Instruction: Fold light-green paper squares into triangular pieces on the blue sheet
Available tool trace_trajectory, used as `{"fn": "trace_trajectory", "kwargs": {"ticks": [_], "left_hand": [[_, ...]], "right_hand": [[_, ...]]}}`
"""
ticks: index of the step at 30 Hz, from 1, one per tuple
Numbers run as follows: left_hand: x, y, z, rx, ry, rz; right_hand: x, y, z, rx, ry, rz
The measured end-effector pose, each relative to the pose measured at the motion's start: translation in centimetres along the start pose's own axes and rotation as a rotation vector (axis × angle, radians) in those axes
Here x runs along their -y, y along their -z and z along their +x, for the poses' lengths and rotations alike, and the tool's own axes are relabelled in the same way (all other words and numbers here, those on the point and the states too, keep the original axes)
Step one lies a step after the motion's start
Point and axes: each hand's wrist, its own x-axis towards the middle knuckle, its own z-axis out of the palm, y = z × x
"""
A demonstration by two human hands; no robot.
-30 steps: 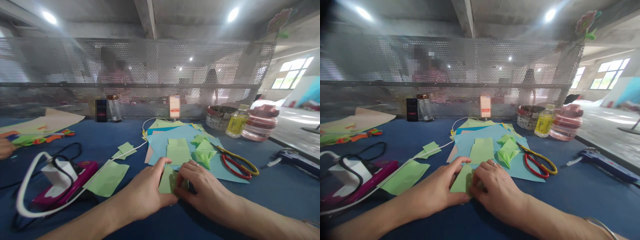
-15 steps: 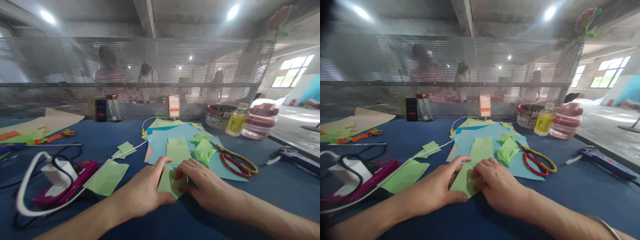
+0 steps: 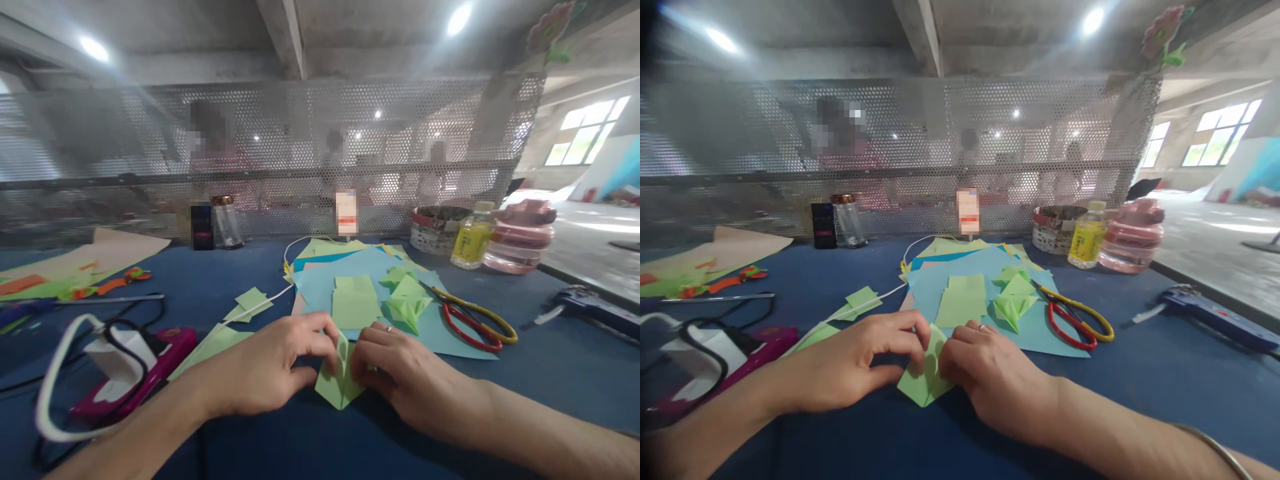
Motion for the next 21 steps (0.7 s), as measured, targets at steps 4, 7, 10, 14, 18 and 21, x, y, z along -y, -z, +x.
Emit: {"fn": "trace_trajectory", "kwargs": {"ticks": [4,7,10,14,18,21], "left_hand": [[0.0,-0.5,0.3,0.088,-0.031,-0.104],[-0.1,-0.5,0.4,0.14,-0.013,-0.194],[0.1,-0.8,0.7,0.099,0.034,-0.202],[0.6,-1.7,0.9,0.013,0.103,-0.172],[0.9,-2.7,0.9,-0.059,0.154,-0.131],[0.9,-3.3,0.9,-0.107,0.167,-0.102]], "right_hand": [[0.2,0.5,-0.2,0.031,0.121,0.052],[0.3,1.1,-0.4,0.093,0.205,0.086],[0.4,1.6,-0.5,0.136,0.296,0.039],[0.4,2.0,-0.5,0.169,0.348,-0.028],[0.5,2.0,-0.4,0.177,0.373,-0.067],[0.7,2.0,-0.3,0.165,0.363,-0.063]]}}
